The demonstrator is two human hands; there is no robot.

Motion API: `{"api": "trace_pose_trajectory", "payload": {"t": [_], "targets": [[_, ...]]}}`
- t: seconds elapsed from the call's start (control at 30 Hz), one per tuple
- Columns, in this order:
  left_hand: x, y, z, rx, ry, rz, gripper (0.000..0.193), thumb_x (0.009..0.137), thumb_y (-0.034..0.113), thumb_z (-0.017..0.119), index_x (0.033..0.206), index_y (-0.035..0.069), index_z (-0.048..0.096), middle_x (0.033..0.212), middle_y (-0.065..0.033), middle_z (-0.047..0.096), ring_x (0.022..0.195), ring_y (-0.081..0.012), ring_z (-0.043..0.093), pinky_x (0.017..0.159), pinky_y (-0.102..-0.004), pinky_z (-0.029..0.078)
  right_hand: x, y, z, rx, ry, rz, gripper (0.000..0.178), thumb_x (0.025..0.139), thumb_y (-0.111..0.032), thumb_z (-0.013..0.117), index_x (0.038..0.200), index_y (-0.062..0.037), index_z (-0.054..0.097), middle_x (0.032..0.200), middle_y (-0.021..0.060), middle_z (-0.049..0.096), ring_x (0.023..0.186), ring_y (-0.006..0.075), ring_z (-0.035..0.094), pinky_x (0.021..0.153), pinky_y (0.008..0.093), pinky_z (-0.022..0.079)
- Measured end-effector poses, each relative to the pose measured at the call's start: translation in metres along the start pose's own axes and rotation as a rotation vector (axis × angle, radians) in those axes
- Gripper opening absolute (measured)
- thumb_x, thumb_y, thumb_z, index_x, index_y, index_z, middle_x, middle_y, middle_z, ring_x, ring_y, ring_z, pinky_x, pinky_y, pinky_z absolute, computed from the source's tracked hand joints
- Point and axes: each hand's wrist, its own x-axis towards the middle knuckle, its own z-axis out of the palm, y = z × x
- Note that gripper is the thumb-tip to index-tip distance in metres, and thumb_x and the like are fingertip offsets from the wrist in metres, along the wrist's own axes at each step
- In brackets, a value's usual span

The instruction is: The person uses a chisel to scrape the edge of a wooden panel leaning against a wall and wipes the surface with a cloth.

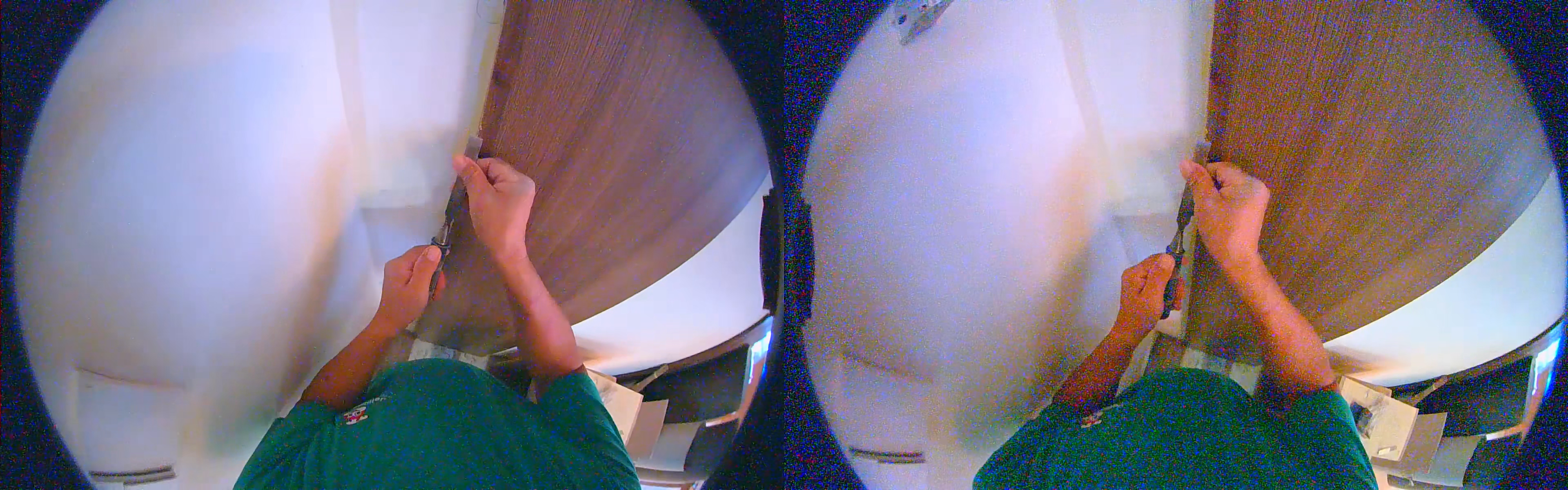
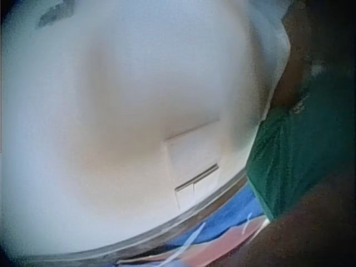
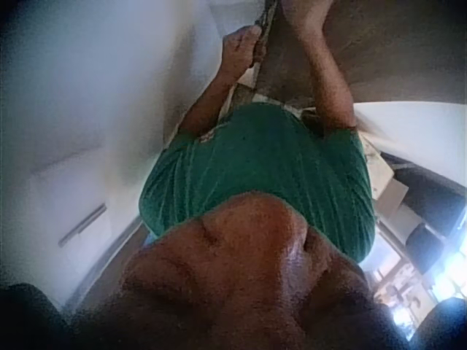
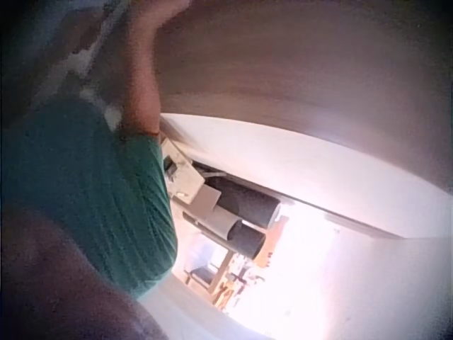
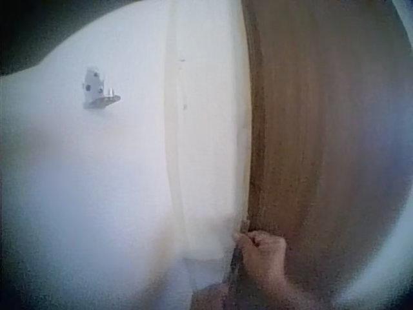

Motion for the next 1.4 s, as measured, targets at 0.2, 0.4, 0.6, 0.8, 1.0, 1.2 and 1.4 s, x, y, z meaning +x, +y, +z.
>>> {"api": "trace_pose_trajectory", "payload": {"t": [0.2,0.4,0.6,0.8,1.0,1.2,1.4], "targets": [[0.007,0.024,-0.004,-0.027,-0.010,-0.003,0.043,0.103,0.040,0.051,0.093,0.000,0.064,0.060,-0.0031,0.058,0.051,-0.0101,0.052,0.049,-0.0271,0.041,0.012,-0.012,0.007,0.146,0.031,0.032,0.033,0.086,-0.030,0.074,0.080,0.0021,0.072,0.062,0.0151,0.065,0.054,0.0178,0.062,0.054,0.0354,0.048],[0.013,0.032,-0.005,-0.059,-0.016,0.009,0.043,0.103,0.039,0.051,0.091,0.000,0.064,0.060,-0.0032,0.058,0.051,-0.0102,0.052,0.049,-0.0274,0.042,0.017,-0.016,0.008,0.133,0.033,0.001,0.032,0.086,-0.029,0.075,0.080,0.0020,0.072,0.061,0.0145,0.064,0.054,0.0165,0.062,0.054,0.0356,0.048],[0.004,0.035,-0.010,-0.036,-0.002,-0.001,0.045,0.103,0.041,0.051,0.097,-0.001,0.066,0.060,-0.0038,0.058,0.051,-0.0102,0.053,0.048,-0.0269,0.041,0.017,-0.026,0.007,0.069,0.037,-0.007,0.034,0.087,-0.030,0.074,0.078,0.0022,0.071,0.057,0.0124,0.061,0.052,0.0149,0.057,0.052,0.0345,0.046],[0.015,0.056,-0.005,-0.043,-0.024,0.014,0.047,0.103,0.043,0.051,0.100,-0.002,0.066,0.059,-0.0038,0.058,0.050,-0.0104,0.054,0.047,-0.0266,0.041,0.028,-0.038,0.000,0.145,0.060,-0.008,0.033,0.087,-0.027,0.074,0.077,0.0039,0.070,0.056,0.0061,0.057,0.053,0.0110,0.050,0.051,0.0318,0.043],[-0.003,0.028,-0.005,0.000,-0.021,0.028,0.047,0.103,0.042,0.051,0.099,-0.002,0.066,0.060,-0.0039,0.058,0.049,-0.0105,0.054,0.047,-0.0266,0.041,0.007,-0.019,-0.004,0.075,0.020,-0.012,0.034,0.087,-0.030,0.074,0.077,0.0028,0.070,0.058,0.0125,0.062,0.052,0.0152,0.057,0.052,0.0357,0.046],[0.009,0.047,-0.002,-0.035,-0.006,-0.038,0.046,0.103,0.042,0.051,0.096,-0.001,0.065,0.059,-0.0042,0.058,0.049,-0.0104,0.053,0.046,-0.0269,0.041,0.029,-0.027,-0.002,0.194,0.039,0.033,0.033,0.086,-0.028,0.074,0.078,0.0031,0.071,0.061,0.0159,0.065,0.053,0.0197,0.061,0.054,0.0370,0.048],[0.010,0.032,0.001,-0.050,-0.019,0.006,0.045,0.103,0.041,0.051,0.095,-0.001,0.065,0.059,-0.0037,0.057,0.048,-0.0104,0.053,0.046,-0.0268,0.041,0.020,-0.011,0.004,0.112,0.003,0.040,0.032,0.087,-0.027,0.074,0.078,0.0035,0.072,0.061,0.0088,0.064,0.054,0.0141,0.058,0.053,0.0324,0.046]]}}
